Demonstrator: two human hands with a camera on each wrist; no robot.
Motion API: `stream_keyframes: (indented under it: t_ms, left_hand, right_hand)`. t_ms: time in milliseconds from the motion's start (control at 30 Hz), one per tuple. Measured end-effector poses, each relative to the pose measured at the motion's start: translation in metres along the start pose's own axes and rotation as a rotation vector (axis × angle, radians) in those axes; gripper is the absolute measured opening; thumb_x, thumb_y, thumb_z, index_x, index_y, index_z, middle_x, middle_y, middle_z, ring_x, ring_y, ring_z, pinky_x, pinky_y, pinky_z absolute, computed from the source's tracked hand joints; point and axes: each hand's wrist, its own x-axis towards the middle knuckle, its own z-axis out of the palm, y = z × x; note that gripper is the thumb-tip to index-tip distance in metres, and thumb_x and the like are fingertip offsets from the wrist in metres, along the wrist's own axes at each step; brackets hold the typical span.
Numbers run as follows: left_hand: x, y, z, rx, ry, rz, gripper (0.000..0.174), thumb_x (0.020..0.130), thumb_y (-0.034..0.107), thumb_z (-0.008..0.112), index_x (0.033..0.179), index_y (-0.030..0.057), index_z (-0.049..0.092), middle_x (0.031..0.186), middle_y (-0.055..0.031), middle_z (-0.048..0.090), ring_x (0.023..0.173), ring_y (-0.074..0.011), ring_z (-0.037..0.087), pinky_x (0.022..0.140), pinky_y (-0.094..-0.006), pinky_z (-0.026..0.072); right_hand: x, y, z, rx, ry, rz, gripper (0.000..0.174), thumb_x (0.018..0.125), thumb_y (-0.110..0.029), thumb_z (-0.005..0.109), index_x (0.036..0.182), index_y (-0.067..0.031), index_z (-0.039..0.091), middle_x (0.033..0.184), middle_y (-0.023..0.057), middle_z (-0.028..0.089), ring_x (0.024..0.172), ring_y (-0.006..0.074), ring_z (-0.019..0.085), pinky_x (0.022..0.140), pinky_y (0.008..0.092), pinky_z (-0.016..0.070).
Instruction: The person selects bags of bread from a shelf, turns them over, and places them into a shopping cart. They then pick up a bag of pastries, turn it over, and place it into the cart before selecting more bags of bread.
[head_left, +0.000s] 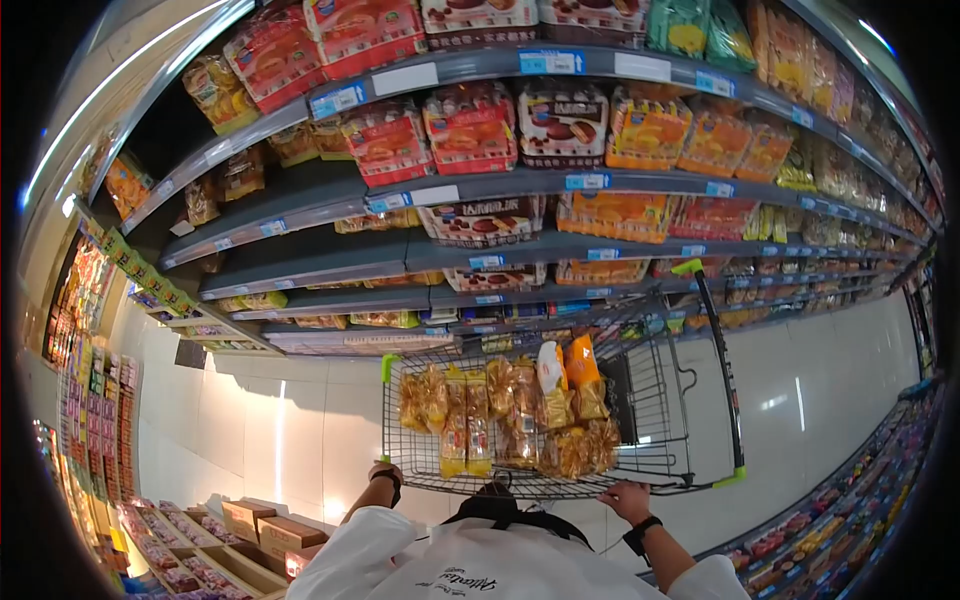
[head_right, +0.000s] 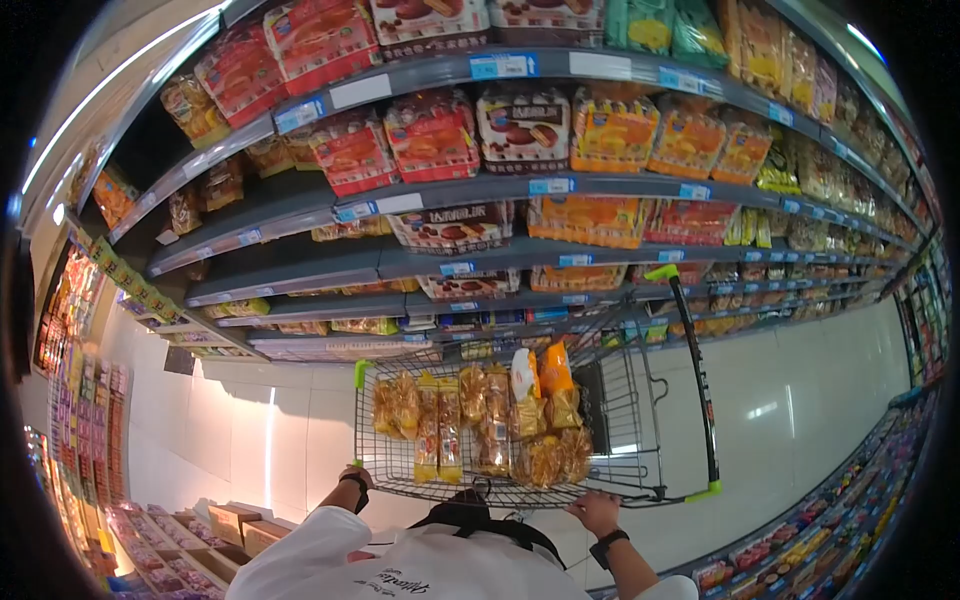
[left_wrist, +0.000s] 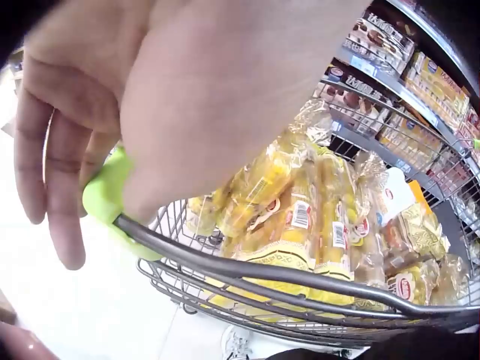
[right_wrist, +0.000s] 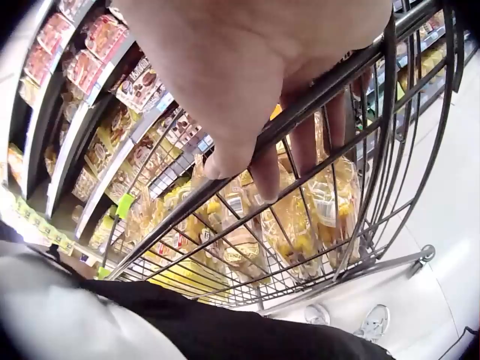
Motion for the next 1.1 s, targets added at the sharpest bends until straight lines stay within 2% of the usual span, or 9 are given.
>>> stream_keyframes:
  t_ms: [100, 133, 200, 233, 333, 400, 633, 867, 1100]
  left_hand:
    - [-0.067, -0.004, -0.070, 0.192, -0.084, 0.379, 0.065, 0.088, 0.050, 0.048, 0.136, 0.0062, 0.046, 0.140, -0.0136, 0.047, 0.127, -0.0248, 0.048, 0.104, -0.0372, 0.0397]
    - [0.056, -0.007, -0.025, 0.257, 0.069, 0.625, 0.058, 0.084, 0.054, 0.052, 0.114, 0.0050, 0.065, 0.124, -0.0166, 0.060, 0.116, -0.0287, 0.057, 0.098, -0.0407, 0.0442]
    - [-0.036, -0.013, -0.142, -0.010, 0.172, 0.628, 0.057, 0.090, 0.053, 0.047, 0.094, 0.0003, 0.069, 0.098, -0.0180, 0.068, 0.097, -0.0357, 0.063, 0.089, -0.0459, 0.0470]
    - [0.024, -0.001, -0.160, -0.061, 0.456, 0.606, 0.051, 0.084, 0.051, 0.057, 0.107, 0.0065, 0.066, 0.102, -0.0170, 0.068, 0.098, -0.0331, 0.064, 0.084, -0.0452, 0.0504]
    - [-0.134, -0.017, -0.327, -0.790, 1.177, 1.147, 0.027, 0.090, 0.024, 0.055, 0.110, 0.0070, 0.062, 0.082, -0.0173, 0.066, 0.074, -0.0313, 0.066, 0.065, -0.0389, 0.0518]
    - [-0.174, -0.014, -0.404, -1.340, 0.924, 1.399, 0.023, 0.092, 0.014, 0.056, 0.111, 0.0026, 0.062, 0.094, -0.0087, 0.067, 0.087, -0.0140, 0.063, 0.074, -0.0266, 0.0486]
    - [-0.206, 0.046, -0.584, -1.368, 1.185, 1.497, 0.061, 0.083, 0.022, 0.071, 0.133, -0.0017, 0.044, 0.129, -0.0171, 0.053, 0.119, -0.0232, 0.051, 0.092, -0.0305, 0.0453]
    - [-0.189, 0.078, -0.674, -1.219, 0.748, 1.761, 0.077, 0.076, 0.021, 0.078, 0.137, -0.0004, 0.036, 0.127, -0.0154, 0.052, 0.111, -0.0201, 0.054, 0.091, -0.0312, 0.0464]
    - [-0.175, 0.072, -0.657, -1.175, 0.785, 1.732, 0.080, 0.069, 0.022, 0.083, 0.132, -0.0005, 0.040, 0.120, -0.0118, 0.056, 0.105, -0.0180, 0.056, 0.091, -0.0297, 0.0456]
  right_hand:
    - [0.016, -0.006, -0.027, -0.024, -0.116, 0.054, 0.037, 0.081, -0.055, 0.061, 0.085, -0.0212, 0.074, 0.093, 0.0065, 0.068, 0.095, 0.0276, 0.062, 0.086, 0.0543, 0.0396]
    - [0.032, -0.002, -0.031, 0.106, -0.226, -0.044, 0.036, 0.083, -0.052, 0.060, 0.088, -0.0190, 0.073, 0.093, 0.0079, 0.068, 0.094, 0.0281, 0.063, 0.084, 0.0500, 0.0433]
    - [0.057, -0.031, -0.073, 0.207, -0.238, -0.222, 0.033, 0.086, -0.043, 0.059, 0.098, -0.0134, 0.069, 0.090, 0.0116, 0.068, 0.086, 0.0313, 0.064, 0.073, 0.0385, 0.0508]
    - [0.082, -0.053, -0.101, 0.186, -0.177, -0.275, 0.032, 0.087, -0.041, 0.061, 0.099, -0.0116, 0.068, 0.089, 0.0128, 0.067, 0.084, 0.0309, 0.064, 0.072, 0.0376, 0.0507]
    - [0.139, -0.176, -0.249, 0.171, 0.020, -0.410, 0.026, 0.089, -0.029, 0.063, 0.097, -0.0044, 0.066, 0.086, 0.0147, 0.066, 0.077, 0.0267, 0.064, 0.068, 0.0336, 0.0504]
    - [0.188, -0.238, -0.320, 0.506, 0.312, -0.643, 0.023, 0.092, -0.023, 0.060, 0.099, -0.0020, 0.065, 0.091, 0.0083, 0.065, 0.079, 0.0196, 0.063, 0.071, 0.0307, 0.0501]
    - [0.327, -0.374, -0.470, 0.382, 0.931, -0.738, 0.047, 0.083, -0.020, 0.066, 0.123, -0.0001, 0.052, 0.111, 0.0162, 0.056, 0.100, 0.0257, 0.060, 0.085, 0.0330, 0.0493]
    - [0.391, -0.389, -0.517, 0.105, 0.709, -0.657, 0.081, 0.073, -0.039, 0.071, 0.134, 0.0032, 0.040, 0.120, 0.0288, 0.055, 0.108, 0.0411, 0.055, 0.089, 0.0392, 0.0447]
    - [0.403, -0.386, -0.511, -0.149, 0.854, -0.479, 0.080, 0.073, -0.035, 0.071, 0.134, 0.0071, 0.039, 0.113, 0.0293, 0.059, 0.103, 0.0423, 0.057, 0.087, 0.0418, 0.0461]
